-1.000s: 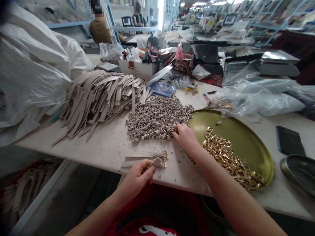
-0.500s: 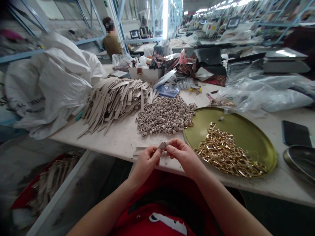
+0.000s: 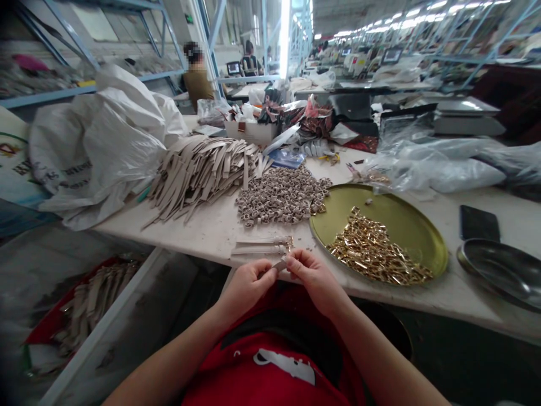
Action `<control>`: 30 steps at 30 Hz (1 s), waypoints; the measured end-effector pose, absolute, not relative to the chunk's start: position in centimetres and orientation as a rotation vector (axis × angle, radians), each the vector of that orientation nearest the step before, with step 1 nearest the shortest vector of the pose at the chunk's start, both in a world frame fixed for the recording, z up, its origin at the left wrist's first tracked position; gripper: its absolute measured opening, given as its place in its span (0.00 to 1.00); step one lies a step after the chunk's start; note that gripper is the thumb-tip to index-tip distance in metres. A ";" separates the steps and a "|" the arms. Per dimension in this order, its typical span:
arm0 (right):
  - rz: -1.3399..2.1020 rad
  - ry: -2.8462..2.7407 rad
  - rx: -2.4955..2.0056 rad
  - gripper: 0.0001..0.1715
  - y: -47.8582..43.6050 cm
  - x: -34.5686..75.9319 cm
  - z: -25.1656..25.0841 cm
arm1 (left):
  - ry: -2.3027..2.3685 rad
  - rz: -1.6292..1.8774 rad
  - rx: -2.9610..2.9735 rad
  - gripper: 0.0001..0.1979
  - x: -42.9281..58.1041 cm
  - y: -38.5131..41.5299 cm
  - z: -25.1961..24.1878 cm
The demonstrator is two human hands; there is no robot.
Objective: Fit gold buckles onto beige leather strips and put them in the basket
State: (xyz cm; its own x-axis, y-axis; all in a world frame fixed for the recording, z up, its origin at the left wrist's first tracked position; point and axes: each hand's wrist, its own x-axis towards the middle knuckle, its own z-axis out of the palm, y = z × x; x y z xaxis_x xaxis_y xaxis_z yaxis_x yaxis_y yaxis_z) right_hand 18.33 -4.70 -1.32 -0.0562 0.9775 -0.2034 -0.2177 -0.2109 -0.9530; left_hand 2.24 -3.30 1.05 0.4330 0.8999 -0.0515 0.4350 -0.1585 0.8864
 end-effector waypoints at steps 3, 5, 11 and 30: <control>1.460 -0.900 -1.153 0.16 -5.1 17.7 -1.5 | 1.182 0.664 1.695 0.13 2.4 -3.8 1.2; 1.391 -0.890 -1.159 0.16 -5.5 17.1 -1.5 | 1.227 0.681 1.683 0.13 2.4 -4.1 1.2; 1.156 -1.029 -1.190 0.14 -6.5 16.2 -1.6 | 1.263 0.657 1.866 0.15 2.2 -5.1 1.0; 1.694 -0.544 -1.050 0.16 -4.9 16.9 -3.1 | 1.167 0.571 1.761 0.09 2.6 -3.1 -1.0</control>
